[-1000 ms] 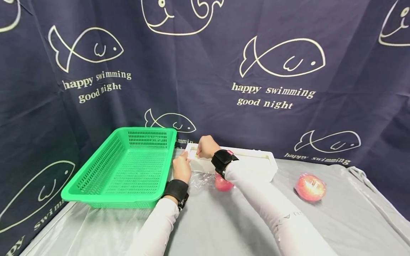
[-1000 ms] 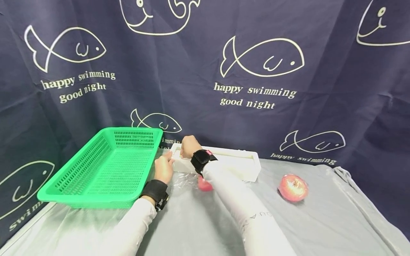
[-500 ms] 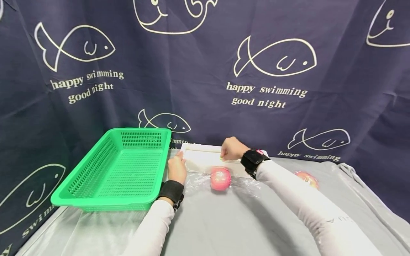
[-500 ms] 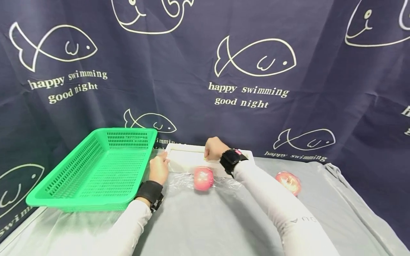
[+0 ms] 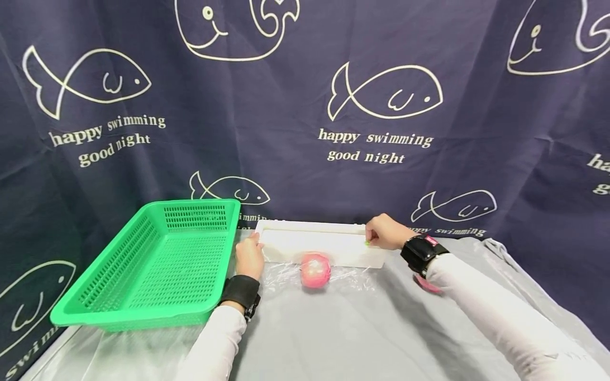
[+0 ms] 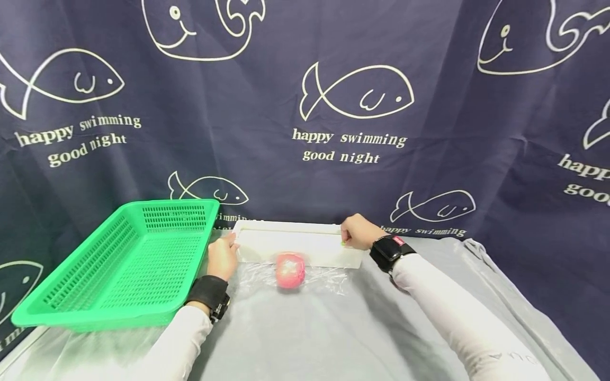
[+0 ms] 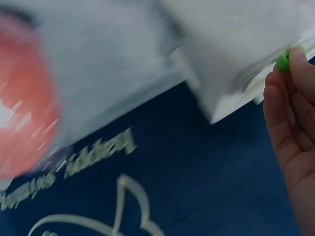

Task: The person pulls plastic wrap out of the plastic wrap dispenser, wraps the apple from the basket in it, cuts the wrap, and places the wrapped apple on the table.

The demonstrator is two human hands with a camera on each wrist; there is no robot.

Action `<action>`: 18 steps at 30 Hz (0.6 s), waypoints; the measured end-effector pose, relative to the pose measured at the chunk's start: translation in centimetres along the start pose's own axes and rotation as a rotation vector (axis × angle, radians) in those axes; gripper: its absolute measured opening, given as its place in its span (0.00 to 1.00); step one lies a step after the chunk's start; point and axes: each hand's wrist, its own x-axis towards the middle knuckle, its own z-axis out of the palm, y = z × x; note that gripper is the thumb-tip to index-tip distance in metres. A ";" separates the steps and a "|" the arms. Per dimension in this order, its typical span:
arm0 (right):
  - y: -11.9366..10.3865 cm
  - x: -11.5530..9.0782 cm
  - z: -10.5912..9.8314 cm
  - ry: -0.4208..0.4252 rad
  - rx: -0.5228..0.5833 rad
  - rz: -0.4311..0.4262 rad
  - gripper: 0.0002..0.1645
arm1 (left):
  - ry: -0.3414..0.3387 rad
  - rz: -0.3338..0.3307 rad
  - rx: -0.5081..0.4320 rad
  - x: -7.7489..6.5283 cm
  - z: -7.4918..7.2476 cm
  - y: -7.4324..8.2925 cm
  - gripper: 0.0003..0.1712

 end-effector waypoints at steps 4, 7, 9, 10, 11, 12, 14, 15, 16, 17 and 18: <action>0.7 -1.4 -0.4 0.022 -0.019 0.018 0.12 | -0.005 0.001 0.006 0.1 -0.5 0.0 0.16; 1.0 -2.2 -0.5 0.054 -0.016 0.026 0.11 | -0.013 -0.009 0.007 0.1 -0.6 0.0 0.16; 0.9 -2.6 -0.5 0.079 -0.004 0.038 0.10 | -0.019 -0.014 0.007 0.1 -0.6 0.1 0.17; 0.8 -2.7 -0.5 0.090 -0.002 0.044 0.10 | -0.018 -0.016 0.007 0.1 -0.6 0.1 0.17; 0.8 -2.8 -0.5 0.101 0.001 0.050 0.09 | -0.022 -0.024 0.010 0.1 -0.6 0.1 0.17; 0.7 -2.9 -0.4 0.111 0.000 0.060 0.08 | -0.023 -0.026 0.011 0.1 -0.5 0.2 0.17; 0.4 -3.1 -0.2 0.139 -0.022 0.090 0.07 | -0.025 -0.033 0.010 0.0 -0.5 0.2 0.17; 0.2 -3.2 -0.1 0.158 -0.038 0.113 0.06 | -0.026 -0.037 0.011 -0.1 -0.5 0.2 0.17; -0.2 -3.3 0.1 0.182 -0.054 0.129 0.06 | -0.025 -0.038 0.014 -0.2 -0.5 0.2 0.16; -0.6 -3.3 0.3 0.209 -0.070 0.147 0.07 | -0.025 -0.038 0.018 -0.3 -0.4 0.2 0.16; -1.3 -3.1 0.5 0.236 -0.084 0.163 0.10 | -0.024 -0.037 0.020 -0.4 -0.4 0.2 0.16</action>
